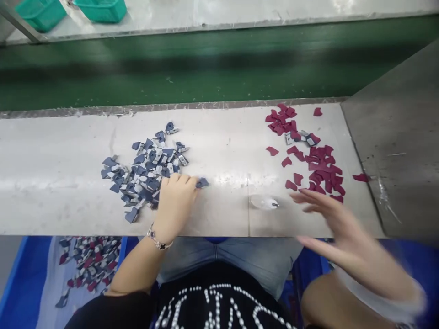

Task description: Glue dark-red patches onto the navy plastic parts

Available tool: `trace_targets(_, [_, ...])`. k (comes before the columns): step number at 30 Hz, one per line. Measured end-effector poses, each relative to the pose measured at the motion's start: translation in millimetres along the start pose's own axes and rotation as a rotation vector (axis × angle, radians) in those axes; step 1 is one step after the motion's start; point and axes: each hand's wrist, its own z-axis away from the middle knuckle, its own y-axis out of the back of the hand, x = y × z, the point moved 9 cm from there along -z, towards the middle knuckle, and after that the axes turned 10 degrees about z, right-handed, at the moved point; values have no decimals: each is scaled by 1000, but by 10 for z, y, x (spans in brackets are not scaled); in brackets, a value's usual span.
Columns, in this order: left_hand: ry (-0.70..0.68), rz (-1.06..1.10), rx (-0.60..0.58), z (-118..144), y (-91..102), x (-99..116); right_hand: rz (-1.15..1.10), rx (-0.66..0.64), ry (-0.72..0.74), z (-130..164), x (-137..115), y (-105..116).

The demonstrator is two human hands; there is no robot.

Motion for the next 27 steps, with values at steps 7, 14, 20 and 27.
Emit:
trace_targets(7, [-136, 261, -204, -284, -352, 316, -168, -209, -186, -440, 221, -814])
trace_targets(14, [-163, 512, -299, -550, -408, 91, -348, -120, 27, -589, -179, -485])
trace_targets(20, [-199, 681, -312, -586, -508, 31, -192, -214, 189, -811, -482, -481])
trace_targets(27, [-205, 751, -306, -574, -544, -38, -140, -295, 139, -943, -471, -528])
